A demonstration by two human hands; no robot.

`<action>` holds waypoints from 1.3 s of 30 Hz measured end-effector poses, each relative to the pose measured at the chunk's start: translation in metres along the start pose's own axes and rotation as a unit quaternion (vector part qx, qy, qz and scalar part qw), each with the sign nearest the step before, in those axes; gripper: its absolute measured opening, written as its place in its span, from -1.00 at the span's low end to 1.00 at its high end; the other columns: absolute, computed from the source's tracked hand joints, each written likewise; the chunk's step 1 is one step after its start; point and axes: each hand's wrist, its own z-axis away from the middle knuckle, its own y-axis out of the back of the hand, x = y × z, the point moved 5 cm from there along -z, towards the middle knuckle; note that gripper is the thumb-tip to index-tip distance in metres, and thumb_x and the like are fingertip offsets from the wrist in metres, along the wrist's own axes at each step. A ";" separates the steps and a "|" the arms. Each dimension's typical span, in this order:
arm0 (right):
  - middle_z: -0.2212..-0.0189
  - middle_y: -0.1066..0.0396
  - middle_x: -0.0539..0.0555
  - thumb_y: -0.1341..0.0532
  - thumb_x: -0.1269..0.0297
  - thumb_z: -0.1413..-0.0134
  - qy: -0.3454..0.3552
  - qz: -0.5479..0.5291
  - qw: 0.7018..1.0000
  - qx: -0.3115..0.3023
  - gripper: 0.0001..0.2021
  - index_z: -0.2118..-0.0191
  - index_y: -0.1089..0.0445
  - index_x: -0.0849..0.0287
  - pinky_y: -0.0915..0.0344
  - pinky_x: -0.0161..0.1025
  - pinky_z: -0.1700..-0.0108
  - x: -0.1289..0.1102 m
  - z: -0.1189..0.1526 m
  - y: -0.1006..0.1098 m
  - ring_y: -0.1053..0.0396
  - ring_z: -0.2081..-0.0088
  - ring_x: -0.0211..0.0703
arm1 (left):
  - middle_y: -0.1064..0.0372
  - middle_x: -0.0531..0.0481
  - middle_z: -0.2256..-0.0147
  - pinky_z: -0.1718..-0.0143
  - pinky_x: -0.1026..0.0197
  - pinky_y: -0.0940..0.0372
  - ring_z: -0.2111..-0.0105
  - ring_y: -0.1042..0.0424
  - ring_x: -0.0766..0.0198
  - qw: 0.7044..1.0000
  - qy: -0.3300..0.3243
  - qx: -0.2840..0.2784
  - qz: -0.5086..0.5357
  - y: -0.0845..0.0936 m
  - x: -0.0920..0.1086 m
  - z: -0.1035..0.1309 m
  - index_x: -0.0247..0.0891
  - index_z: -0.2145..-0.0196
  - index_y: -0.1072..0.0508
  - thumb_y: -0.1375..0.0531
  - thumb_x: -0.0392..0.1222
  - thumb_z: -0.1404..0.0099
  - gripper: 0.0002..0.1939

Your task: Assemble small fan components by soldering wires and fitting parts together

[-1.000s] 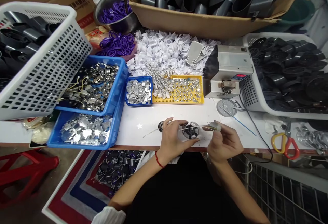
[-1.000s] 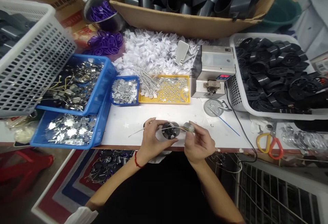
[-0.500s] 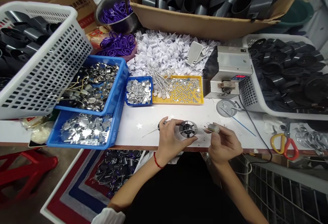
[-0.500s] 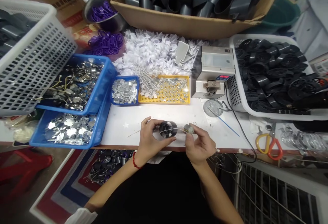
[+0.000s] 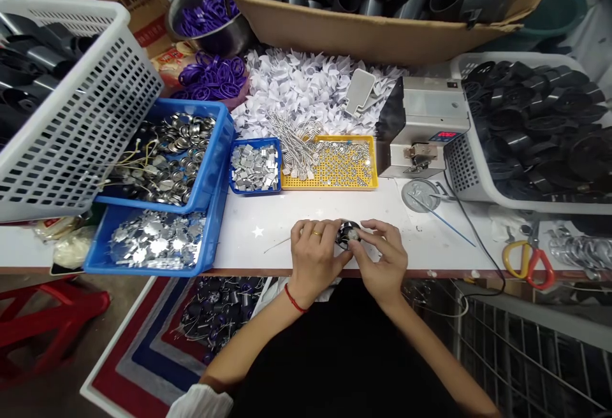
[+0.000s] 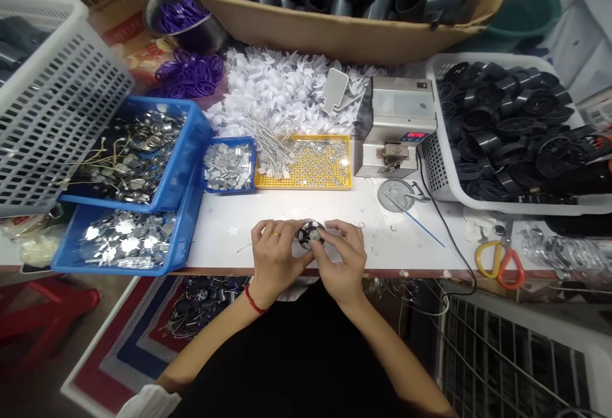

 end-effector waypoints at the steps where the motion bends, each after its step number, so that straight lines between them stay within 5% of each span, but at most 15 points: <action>1: 0.18 -0.46 0.12 -0.33 0.31 -0.04 -0.016 0.000 1.000 0.005 -0.88 0.24 -0.54 0.07 -0.37 -0.04 0.16 0.002 0.001 0.000 -0.39 0.13 -0.06 | -0.50 -0.06 0.31 0.12 0.05 -0.21 0.33 -0.41 0.15 1.000 -0.002 -0.005 0.004 -0.001 0.000 0.001 -0.31 0.14 -0.40 -0.28 -0.09 -0.20 -0.67; 4: 0.13 -0.46 0.13 -0.38 0.25 0.05 -0.127 -0.048 0.990 -0.041 -0.83 0.26 -0.54 0.09 -0.40 -0.04 0.12 0.015 0.001 -0.004 -0.41 0.10 -0.05 | -0.49 -0.07 0.26 0.29 0.16 -0.28 0.33 -0.45 0.18 0.999 0.017 -0.032 0.026 -0.005 -0.003 0.005 -0.31 0.11 -0.39 -0.27 -0.12 -0.21 -0.67; 7: 0.07 -0.43 0.14 -0.39 0.19 0.08 -0.234 -0.160 0.949 -0.140 -0.79 0.27 -0.51 0.12 -0.44 -0.11 0.14 0.025 -0.001 -0.008 -0.45 0.12 -0.10 | -0.48 -0.05 0.22 0.47 0.25 -0.26 0.39 -0.47 0.25 0.995 0.052 -0.071 0.056 -0.007 -0.007 0.007 -0.27 0.08 -0.38 -0.26 -0.06 -0.22 -0.64; 11: 0.10 -0.45 0.12 -0.41 0.15 0.13 -0.301 -0.236 0.911 -0.155 -0.72 0.30 -0.43 0.15 -0.45 -0.16 0.15 0.035 -0.006 -0.005 -0.47 0.18 -0.15 | -0.49 -0.02 0.21 0.50 0.28 -0.26 0.39 -0.50 0.27 0.993 0.035 -0.084 0.081 -0.006 -0.008 0.005 -0.24 0.08 -0.39 -0.28 0.01 -0.21 -0.61; 15: 0.18 -0.49 0.07 -0.39 0.09 0.08 -0.370 -0.319 0.821 -0.294 -0.51 0.01 -0.37 0.09 -0.44 -0.16 0.10 0.040 -0.002 -0.014 -0.48 0.17 -0.15 | -0.48 -0.05 0.18 0.46 0.29 -0.31 0.38 -0.50 0.28 0.991 0.000 -0.085 0.106 -0.004 -0.006 0.003 -0.23 0.05 -0.38 -0.25 0.10 -0.23 -0.56; 18: 0.21 -0.50 0.08 -0.35 0.02 0.03 -0.378 -0.367 0.767 -0.366 -0.52 0.01 -0.41 0.13 -0.41 -0.15 0.05 0.039 -0.001 -0.015 -0.47 0.17 -0.15 | -0.44 -0.07 0.13 0.41 0.28 -0.34 0.34 -0.49 0.28 0.985 0.000 -0.110 0.132 -0.003 -0.004 0.003 -0.20 0.00 -0.36 -0.22 0.14 -0.25 -0.52; 26: 0.32 -0.50 0.04 -0.37 0.01 0.07 -0.346 -0.323 0.793 -0.385 -0.59 0.14 -0.46 0.17 -0.40 -0.25 0.20 0.040 -0.009 -0.009 -0.45 0.28 -0.20 | -0.39 -0.02 0.25 0.47 0.26 -0.29 0.39 -0.43 0.25 0.974 -0.008 -0.184 0.131 -0.006 0.001 0.004 -0.14 -0.07 -0.33 -0.14 0.15 -0.31 -0.52; 33: 0.24 -0.51 0.08 -0.36 -0.05 0.10 -0.386 -0.360 0.743 -0.411 -0.50 0.07 -0.43 0.15 -0.42 -0.19 0.17 0.036 -0.002 -0.010 -0.47 0.20 -0.13 | -0.37 -0.05 0.27 0.41 0.22 -0.32 0.37 -0.42 0.22 0.961 -0.015 -0.187 0.203 -0.004 0.001 0.006 -0.17 -0.11 -0.31 -0.09 0.31 -0.25 -0.36; 39: 0.39 -0.45 0.02 -0.28 0.07 -0.04 -0.346 -0.269 0.813 -0.384 -0.68 0.17 -0.43 0.20 -0.34 -0.29 0.33 0.027 -0.002 -0.006 -0.38 0.38 -0.24 | -0.37 -0.06 0.20 0.38 0.22 -0.33 0.37 -0.42 0.24 0.952 0.000 -0.220 0.215 -0.010 -0.002 0.016 -0.14 -0.13 -0.28 -0.10 0.29 -0.26 -0.37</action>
